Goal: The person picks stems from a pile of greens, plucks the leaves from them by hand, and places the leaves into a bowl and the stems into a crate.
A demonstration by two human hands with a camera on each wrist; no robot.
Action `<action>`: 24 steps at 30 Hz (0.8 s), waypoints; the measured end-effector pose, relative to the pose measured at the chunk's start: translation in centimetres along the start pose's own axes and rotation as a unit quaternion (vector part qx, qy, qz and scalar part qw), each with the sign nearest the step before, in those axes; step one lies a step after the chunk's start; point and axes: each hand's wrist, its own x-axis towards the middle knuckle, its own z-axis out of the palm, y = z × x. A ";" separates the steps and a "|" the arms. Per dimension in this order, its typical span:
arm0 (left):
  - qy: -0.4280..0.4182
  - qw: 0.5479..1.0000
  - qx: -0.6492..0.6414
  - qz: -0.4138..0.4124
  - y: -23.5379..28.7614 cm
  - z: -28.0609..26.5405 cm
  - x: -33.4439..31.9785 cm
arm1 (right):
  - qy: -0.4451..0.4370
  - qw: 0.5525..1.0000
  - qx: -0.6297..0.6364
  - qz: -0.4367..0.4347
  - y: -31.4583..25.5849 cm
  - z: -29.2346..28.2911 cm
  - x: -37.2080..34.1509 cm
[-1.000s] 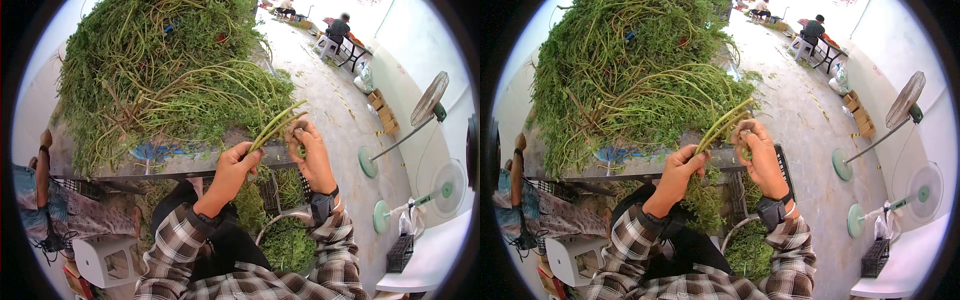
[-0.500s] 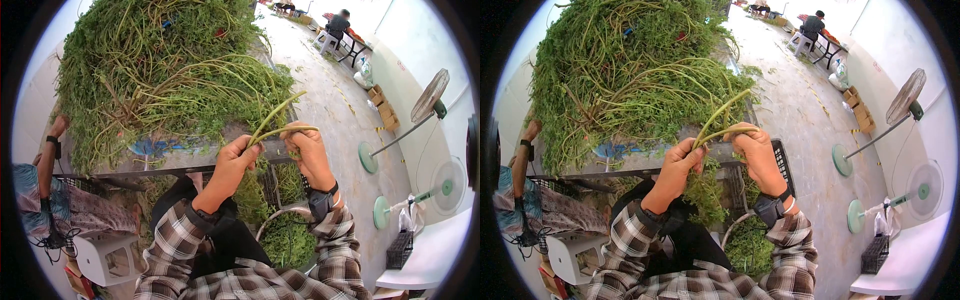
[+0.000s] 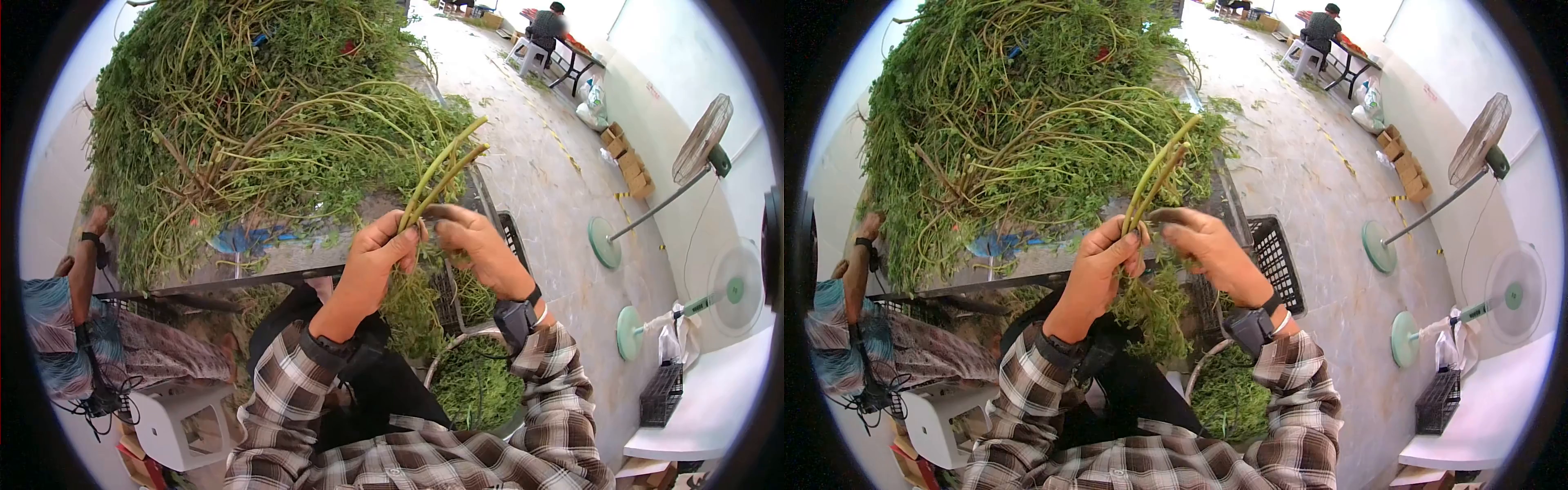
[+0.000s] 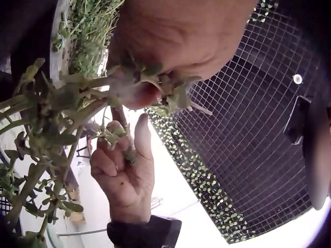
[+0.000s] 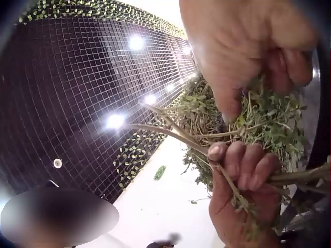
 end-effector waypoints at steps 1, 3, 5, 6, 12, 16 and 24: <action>-0.009 1.000 -0.009 -0.011 0.0 -0.1 -0.1 | 0.001 1.000 0.002 0.000 0.1 0.4 0.1; -0.011 1.000 -0.015 -0.012 0.0 -0.2 -0.1 | -0.046 0.999 -0.002 -0.011 0.2 1.2 0.4; -0.013 1.000 -0.020 -0.011 0.1 -0.2 -0.2 | -0.049 0.999 -0.003 -0.012 1.2 0.8 1.0; -0.006 0.999 -0.037 -0.018 0.2 -0.1 -0.2 | -0.038 0.999 -0.015 -0.027 1.7 0.6 1.5; 0.095 0.994 -0.016 -0.054 1.0 1.2 -0.1 | -0.020 0.998 -0.032 -0.042 2.1 0.0 1.3; 0.040 0.995 -0.008 -0.096 0.4 0.5 -0.1 | -0.033 0.996 -0.026 -0.083 1.8 1.0 0.7; 0.079 0.995 -0.031 -0.048 0.0 0.1 0.1 | -0.054 0.972 -0.191 -0.124 2.6 0.4 0.4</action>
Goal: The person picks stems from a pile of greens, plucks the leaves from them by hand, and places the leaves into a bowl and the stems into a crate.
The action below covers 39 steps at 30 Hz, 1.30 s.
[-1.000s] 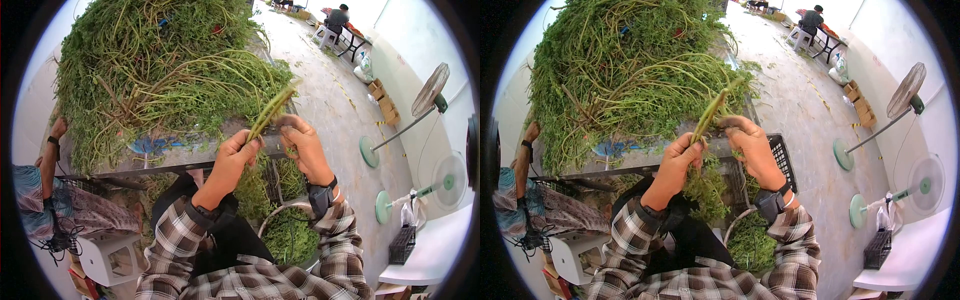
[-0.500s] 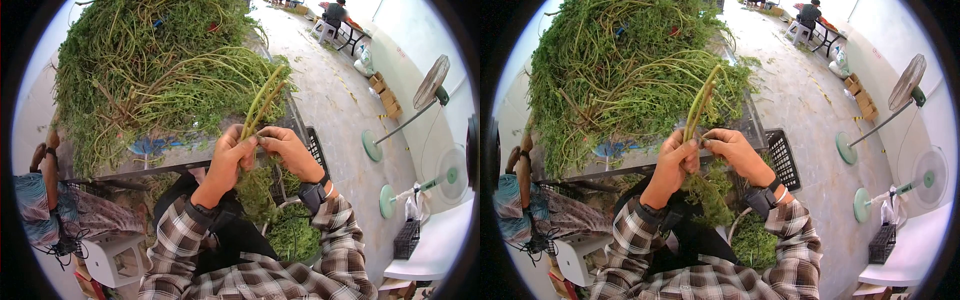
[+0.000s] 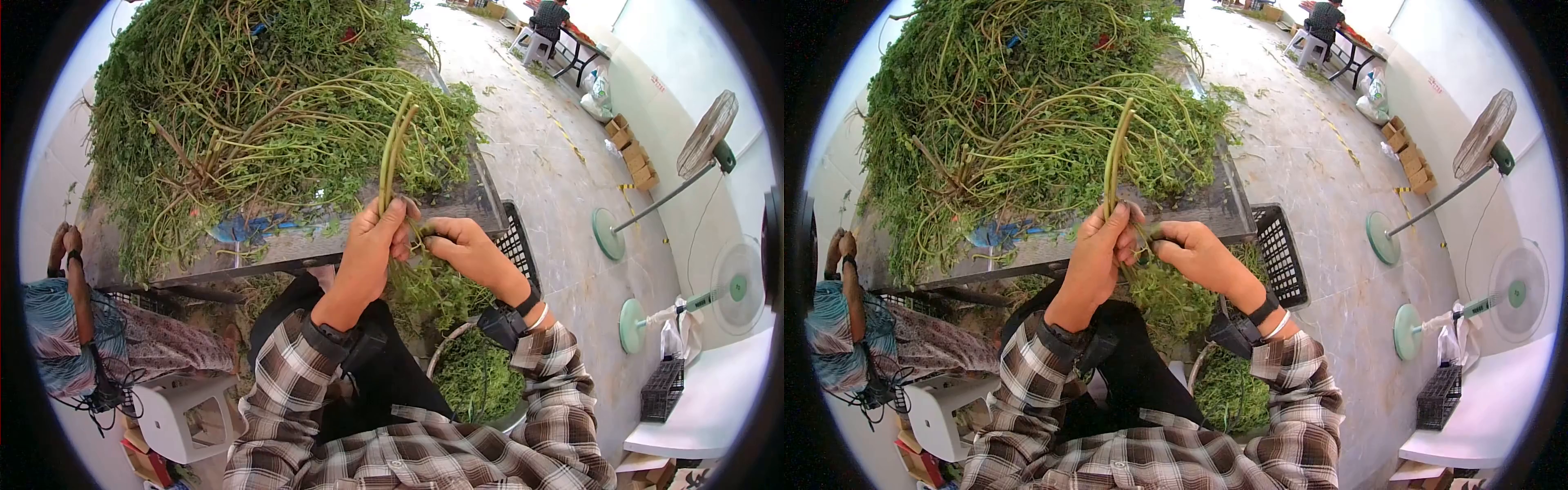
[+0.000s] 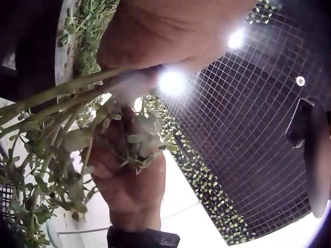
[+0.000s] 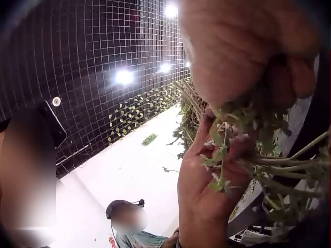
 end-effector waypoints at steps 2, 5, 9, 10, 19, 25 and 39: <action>0.005 1.000 -0.005 0.004 0.0 -0.1 -0.1 | 0.000 1.000 -0.022 0.000 0.1 0.0 0.0; 0.004 1.000 0.009 0.007 -0.2 0.1 -0.2 | 0.066 0.993 -0.060 -0.082 1.1 -0.1 0.4; -0.018 1.000 0.010 0.008 -0.7 0.4 -0.4 | 0.180 0.964 0.169 0.095 0.5 -0.4 0.8; -0.020 1.000 0.004 0.017 -0.7 0.4 -0.4 | 0.194 0.940 0.263 0.100 1.2 -1.1 1.0; 0.007 0.999 0.011 0.048 0.2 0.2 -0.2 | 0.023 0.939 0.322 0.122 -1.1 -0.5 -0.8; 0.029 0.997 0.039 0.063 0.2 0.2 -0.3 | 0.034 0.962 0.236 0.132 -1.0 2.0 -0.5; -0.020 0.999 -0.035 -0.002 -0.5 0.6 -1.0 | 0.254 0.892 0.372 0.036 4.9 -5.2 1.6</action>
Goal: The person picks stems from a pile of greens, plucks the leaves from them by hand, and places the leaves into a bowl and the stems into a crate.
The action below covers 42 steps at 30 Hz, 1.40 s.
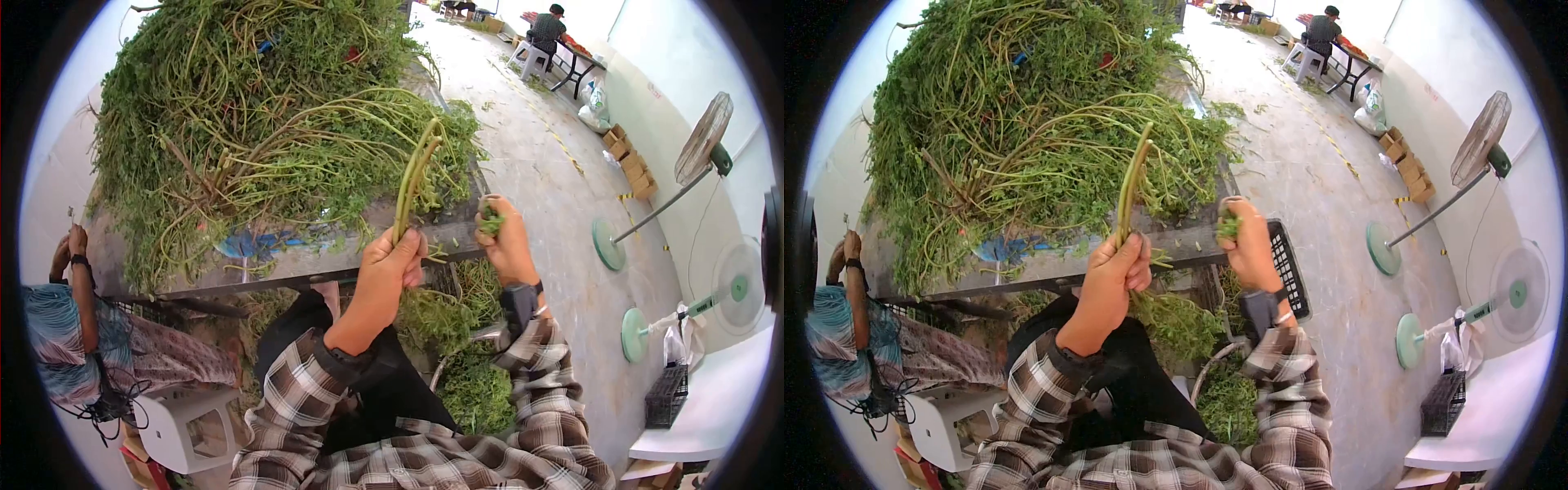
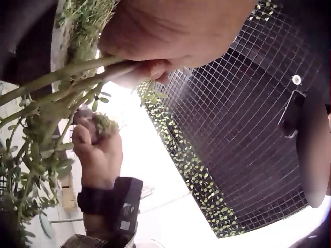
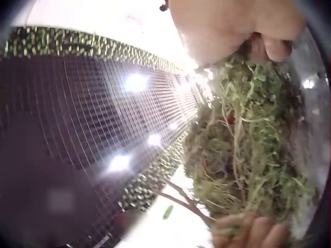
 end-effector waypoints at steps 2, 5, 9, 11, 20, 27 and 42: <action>0.004 1.000 -0.011 0.001 0.2 -0.2 0.1 | -0.027 0.998 0.050 0.019 -1.8 2.1 -1.1; 0.003 1.000 0.005 -0.013 -0.2 0.0 0.1 | -0.113 0.989 0.082 0.055 -2.5 3.8 -2.1; -0.007 0.999 0.032 -0.029 -0.7 0.2 0.0 | -0.179 0.982 -0.010 0.059 -3.0 6.0 -2.4; -0.004 0.999 0.041 -0.027 -0.8 0.2 0.0 | -0.162 0.984 -0.059 0.047 -2.9 7.1 -2.5; -0.016 0.998 0.043 -0.045 -0.5 -0.2 -0.3 | -0.054 0.896 -0.405 -0.176 -2.4 4.1 -0.6; -0.023 0.997 0.015 -0.074 0.2 -0.1 -0.5 | 0.150 0.908 -0.352 -0.172 -5.2 -4.6 1.3; 0.011 0.999 -0.014 -0.029 0.4 -0.2 0.2 | 0.225 0.807 -0.538 -0.097 0.9 -17.0 -8.2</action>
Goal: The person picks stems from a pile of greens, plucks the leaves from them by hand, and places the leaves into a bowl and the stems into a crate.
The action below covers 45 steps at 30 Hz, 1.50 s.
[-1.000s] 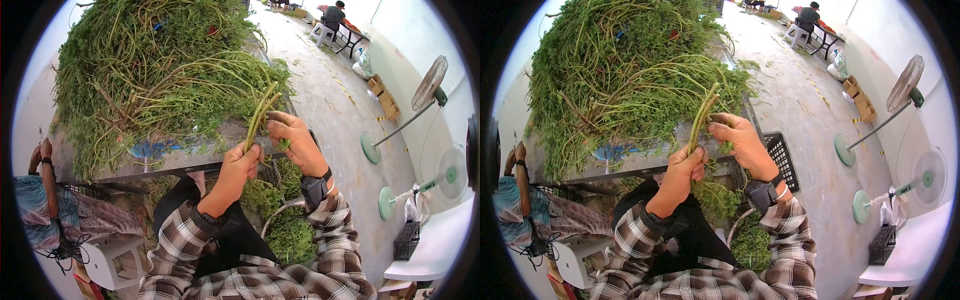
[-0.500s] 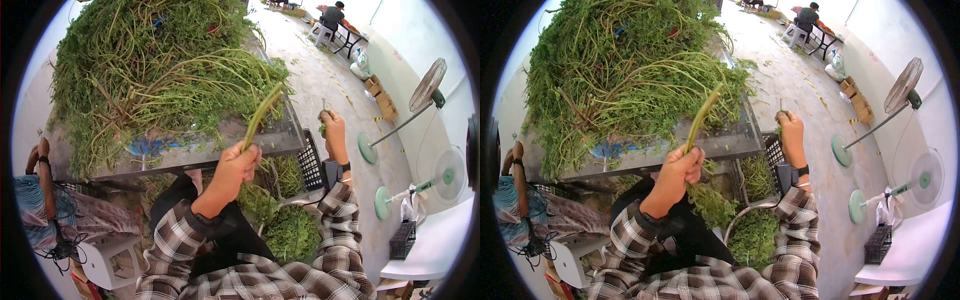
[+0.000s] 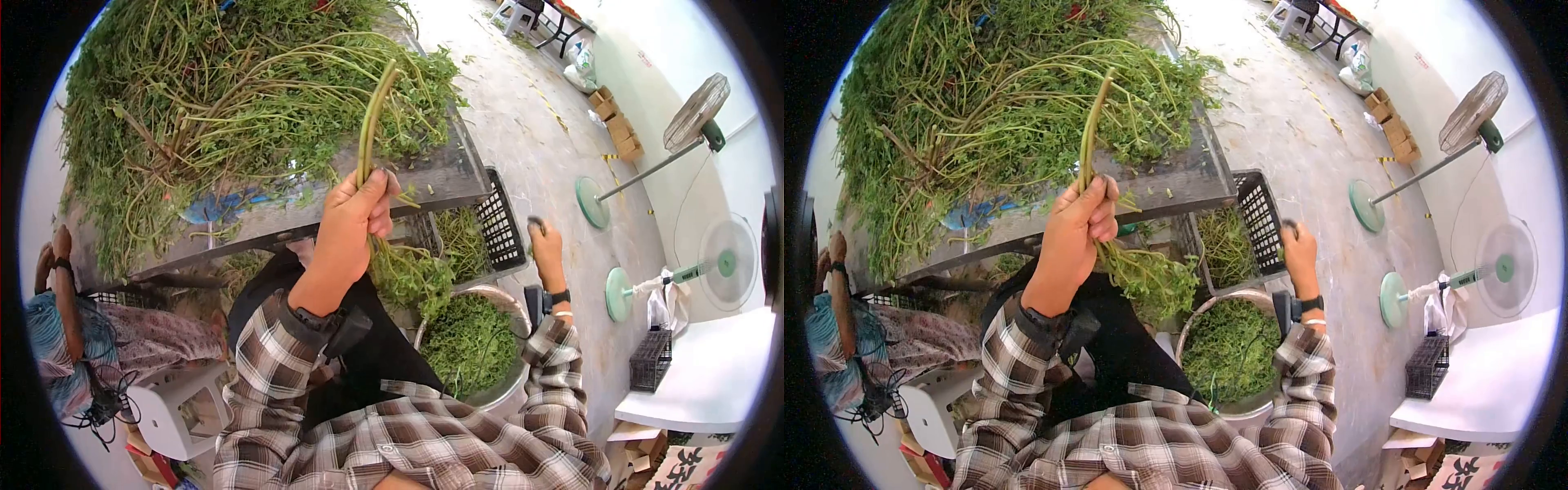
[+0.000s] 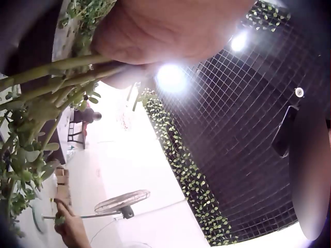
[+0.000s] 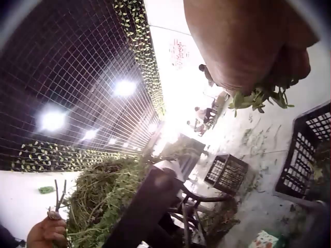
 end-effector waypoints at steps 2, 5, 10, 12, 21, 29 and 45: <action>0.006 1.000 -0.010 0.020 0.2 -0.2 0.1 | -0.085 0.983 -0.141 0.078 2.3 -1.1 -2.3; 0.011 0.999 -0.014 0.031 0.7 -0.5 0.1 | -0.157 0.965 -0.196 0.080 8.8 -1.3 -7.6; 0.014 0.999 -0.004 0.035 1.0 -0.4 0.1 | -0.237 0.928 -0.288 -0.017 8.5 -1.8 -11.4; 0.014 1.000 0.004 0.026 0.7 -0.1 0.0 | -0.178 0.974 -0.142 0.005 3.0 -1.1 -9.4; -0.017 0.999 0.040 0.000 -0.7 0.4 -0.2 | -0.195 0.934 0.165 -0.250 -21.1 4.8 -5.5; -0.021 0.999 0.024 0.008 -0.8 0.4 -0.3 | -0.195 0.912 0.352 -0.075 -21.0 6.6 -4.7; 0.019 0.991 -0.095 0.088 0.7 -0.2 0.5 | -0.209 0.929 0.100 -0.288 -19.6 6.1 -8.8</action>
